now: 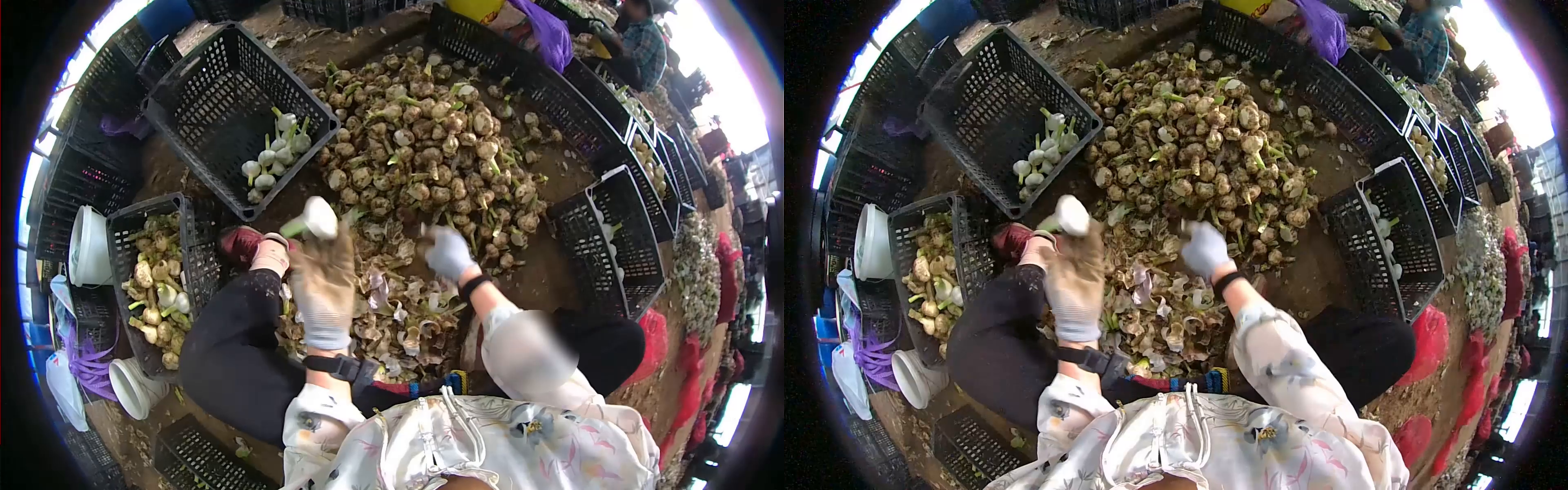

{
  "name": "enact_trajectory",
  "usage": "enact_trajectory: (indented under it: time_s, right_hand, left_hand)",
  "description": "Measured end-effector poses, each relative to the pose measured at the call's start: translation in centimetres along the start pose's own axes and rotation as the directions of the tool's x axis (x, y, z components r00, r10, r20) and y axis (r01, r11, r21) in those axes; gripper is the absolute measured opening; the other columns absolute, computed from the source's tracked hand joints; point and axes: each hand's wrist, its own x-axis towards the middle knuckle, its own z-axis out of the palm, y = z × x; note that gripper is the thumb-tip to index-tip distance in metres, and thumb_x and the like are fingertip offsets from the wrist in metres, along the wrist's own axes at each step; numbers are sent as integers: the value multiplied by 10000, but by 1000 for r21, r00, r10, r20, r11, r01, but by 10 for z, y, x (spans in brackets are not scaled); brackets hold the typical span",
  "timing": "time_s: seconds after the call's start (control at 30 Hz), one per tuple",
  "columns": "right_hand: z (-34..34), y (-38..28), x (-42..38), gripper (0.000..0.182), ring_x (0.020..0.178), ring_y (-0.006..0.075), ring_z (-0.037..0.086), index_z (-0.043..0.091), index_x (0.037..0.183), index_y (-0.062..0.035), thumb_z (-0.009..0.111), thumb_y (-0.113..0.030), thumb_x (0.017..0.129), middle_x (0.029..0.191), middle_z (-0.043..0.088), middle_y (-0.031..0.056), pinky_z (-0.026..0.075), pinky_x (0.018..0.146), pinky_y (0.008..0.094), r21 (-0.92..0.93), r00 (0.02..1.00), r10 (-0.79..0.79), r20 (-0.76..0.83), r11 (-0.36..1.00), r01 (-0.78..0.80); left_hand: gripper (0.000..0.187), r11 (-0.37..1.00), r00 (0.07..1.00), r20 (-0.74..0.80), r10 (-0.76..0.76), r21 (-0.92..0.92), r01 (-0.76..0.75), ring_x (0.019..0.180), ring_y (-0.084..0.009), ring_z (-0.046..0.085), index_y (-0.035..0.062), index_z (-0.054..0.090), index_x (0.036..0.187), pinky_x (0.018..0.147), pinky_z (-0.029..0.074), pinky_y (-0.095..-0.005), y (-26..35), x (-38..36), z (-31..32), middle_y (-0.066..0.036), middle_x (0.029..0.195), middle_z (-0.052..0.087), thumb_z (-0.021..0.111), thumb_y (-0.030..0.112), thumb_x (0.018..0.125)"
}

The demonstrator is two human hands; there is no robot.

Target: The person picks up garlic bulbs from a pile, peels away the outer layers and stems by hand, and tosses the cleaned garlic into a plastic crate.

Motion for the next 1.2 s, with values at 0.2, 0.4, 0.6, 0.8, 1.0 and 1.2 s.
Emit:
enact_trajectory:
  time_s: [0.2,0.4,0.6,0.8,1.0,1.2]
  right_hand:
    - [-5,-7,121,500,1126,392,591,573,1315,-124,587,-109,816,1215,602,235,501,942,424,66,974,166,-156,985,-157]
    - [-16,-54,35,292,939,158,656,641,1171,-19,540,80,915,1076,697,75,526,865,265,912,989,78,-127,401,86]
    - [-36,-97,-59,454,986,114,613,574,1251,16,756,-38,838,1123,656,55,509,893,263,929,983,-182,12,366,56]
    - [-65,-124,-72,286,814,97,613,636,1058,30,760,-145,867,929,678,32,515,734,253,957,987,-93,130,273,-100]
    - [-65,-125,-84,166,814,101,645,664,994,21,716,-98,892,920,696,38,539,746,259,990,980,-191,54,136,-28]
    - [-72,-117,-88,176,848,118,658,677,1048,36,686,-46,892,966,707,61,538,790,265,982,964,-245,107,175,-65]
  left_hand:
    - [351,999,998,-59,32,-32,-33,1113,-262,593,48,577,1182,982,501,-410,19,13,-3,-141,1207,613,591,332,976]
    - [477,939,919,-344,-195,205,276,1118,-242,566,60,551,1253,984,474,-446,-42,4,-40,-97,1182,597,697,354,907]
    - [547,910,994,-50,-95,400,107,851,-114,630,89,428,1453,706,548,-262,-35,-19,-1,-53,1142,637,633,63,946]
    - [664,416,918,367,152,818,-396,1141,-160,577,25,435,1424,975,489,-305,-39,-31,-6,-85,1330,548,692,-96,824]
    - [644,538,930,351,104,767,-350,1168,-177,572,8,486,1351,1011,469,-313,-31,-42,1,-81,1315,564,712,-143,767]
    - [586,661,950,307,60,701,-268,1126,-175,594,13,499,1334,980,490,-313,-26,-48,11,-85,1275,592,719,-88,801]
